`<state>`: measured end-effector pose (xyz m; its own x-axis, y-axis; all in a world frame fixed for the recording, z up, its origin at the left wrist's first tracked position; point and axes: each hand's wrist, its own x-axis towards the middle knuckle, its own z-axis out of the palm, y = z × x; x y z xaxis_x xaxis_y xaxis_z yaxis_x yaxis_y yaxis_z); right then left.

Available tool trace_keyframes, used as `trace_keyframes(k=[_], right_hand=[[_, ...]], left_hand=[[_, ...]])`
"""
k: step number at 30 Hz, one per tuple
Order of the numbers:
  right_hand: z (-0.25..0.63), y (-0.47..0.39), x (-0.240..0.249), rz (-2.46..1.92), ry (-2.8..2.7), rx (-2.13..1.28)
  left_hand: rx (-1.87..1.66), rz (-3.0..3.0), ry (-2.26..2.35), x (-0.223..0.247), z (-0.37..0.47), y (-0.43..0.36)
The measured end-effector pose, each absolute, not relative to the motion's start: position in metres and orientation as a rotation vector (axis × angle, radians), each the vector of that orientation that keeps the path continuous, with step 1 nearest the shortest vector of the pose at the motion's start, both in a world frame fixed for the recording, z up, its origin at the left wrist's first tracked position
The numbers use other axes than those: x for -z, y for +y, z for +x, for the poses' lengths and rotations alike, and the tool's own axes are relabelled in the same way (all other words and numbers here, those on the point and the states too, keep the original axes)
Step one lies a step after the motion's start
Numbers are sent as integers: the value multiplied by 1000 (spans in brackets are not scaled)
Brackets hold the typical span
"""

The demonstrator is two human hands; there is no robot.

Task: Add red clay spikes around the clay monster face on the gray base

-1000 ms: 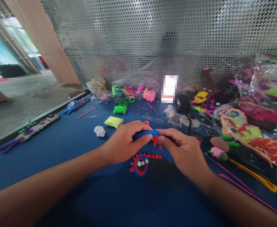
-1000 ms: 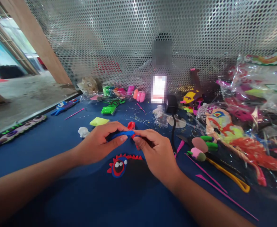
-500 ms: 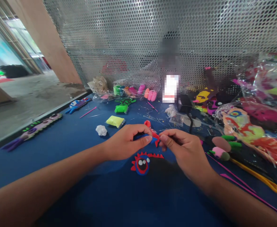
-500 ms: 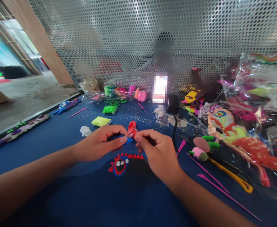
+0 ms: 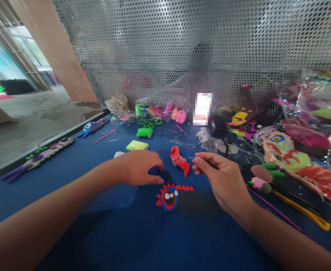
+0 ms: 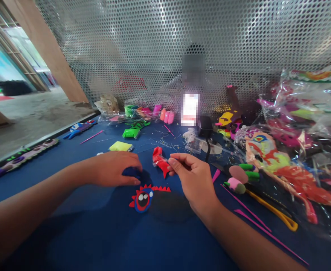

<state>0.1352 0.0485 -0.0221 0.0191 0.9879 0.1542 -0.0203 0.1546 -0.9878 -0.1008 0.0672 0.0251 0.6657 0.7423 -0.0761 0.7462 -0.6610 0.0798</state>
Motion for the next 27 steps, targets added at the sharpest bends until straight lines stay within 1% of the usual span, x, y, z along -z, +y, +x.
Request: trace_keyframes(k=[3,6,9,12,14,22,27], right_hand=[[136,47,19,-1161,-1368,-983],[134,43,16,-1119,-1493,-962],[129,38,13,-1017,-1488,-1116],[126,35,13,-959,-1408,-1325],[125,33,13,-960,-1375,-1415],[121,26,11,-863,-1245,-1608],[119,25,9,-744,-1096,-1779]], left_hand=[[-73,2824,1293,-23,-95,67],[-466,2882,1324,-19,-85,63],[-809,2905,1147,-13,-76,56],[-1019,2944,937,-9,-70,49],[-1143,2927,880,-8,-68,46],[-1370,2866,853,-8,-66,43],[-1382,2905,844,-8,-67,43]])
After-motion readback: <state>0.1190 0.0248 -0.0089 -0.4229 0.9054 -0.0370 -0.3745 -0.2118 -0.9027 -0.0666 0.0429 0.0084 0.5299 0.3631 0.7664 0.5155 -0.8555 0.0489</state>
